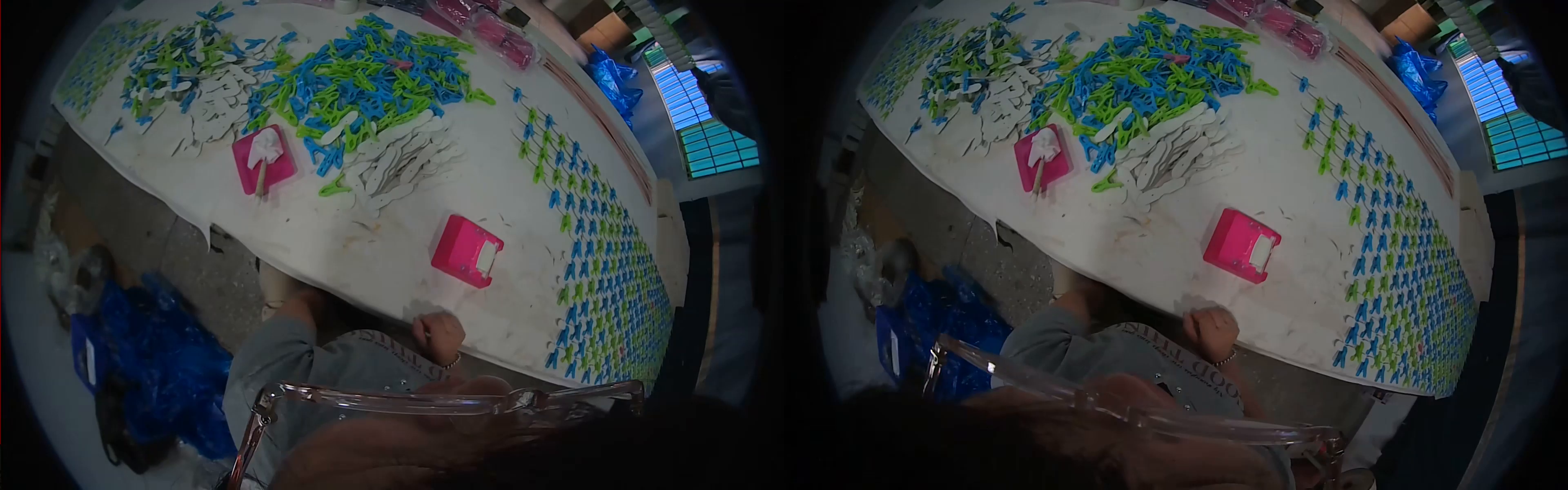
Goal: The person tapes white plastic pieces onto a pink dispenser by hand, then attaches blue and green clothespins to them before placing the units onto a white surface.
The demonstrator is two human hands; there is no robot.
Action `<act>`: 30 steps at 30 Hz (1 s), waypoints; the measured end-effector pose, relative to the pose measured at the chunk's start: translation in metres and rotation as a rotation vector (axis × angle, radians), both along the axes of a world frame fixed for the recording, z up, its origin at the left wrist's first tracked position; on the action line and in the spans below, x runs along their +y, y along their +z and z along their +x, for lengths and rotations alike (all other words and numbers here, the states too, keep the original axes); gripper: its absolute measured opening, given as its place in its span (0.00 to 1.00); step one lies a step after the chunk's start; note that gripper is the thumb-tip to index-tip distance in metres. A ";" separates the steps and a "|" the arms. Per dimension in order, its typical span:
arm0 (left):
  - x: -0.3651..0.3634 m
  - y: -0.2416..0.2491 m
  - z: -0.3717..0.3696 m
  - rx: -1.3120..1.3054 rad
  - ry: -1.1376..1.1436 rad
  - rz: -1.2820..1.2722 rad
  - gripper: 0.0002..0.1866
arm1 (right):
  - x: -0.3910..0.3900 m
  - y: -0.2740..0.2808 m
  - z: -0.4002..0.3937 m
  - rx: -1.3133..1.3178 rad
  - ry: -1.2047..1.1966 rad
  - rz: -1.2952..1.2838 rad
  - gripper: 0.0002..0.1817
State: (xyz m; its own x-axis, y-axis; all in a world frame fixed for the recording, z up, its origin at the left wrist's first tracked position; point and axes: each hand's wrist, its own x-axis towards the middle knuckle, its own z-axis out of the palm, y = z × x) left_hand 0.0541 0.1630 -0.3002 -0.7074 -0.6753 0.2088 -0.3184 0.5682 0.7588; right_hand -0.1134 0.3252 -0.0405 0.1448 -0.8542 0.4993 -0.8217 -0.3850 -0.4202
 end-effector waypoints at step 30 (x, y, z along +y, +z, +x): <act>0.087 -0.135 0.168 -0.210 0.208 0.228 0.22 | -0.036 0.031 0.059 -0.079 -0.072 0.209 0.07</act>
State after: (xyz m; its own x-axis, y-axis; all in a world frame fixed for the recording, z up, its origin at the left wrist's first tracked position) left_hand 0.2216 0.2498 -0.4351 -0.5613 -0.8217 -0.0987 -0.5717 0.2987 0.7642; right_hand -0.0546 0.2894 -0.0096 0.0473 -0.9468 0.3182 -0.8053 -0.2246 -0.5487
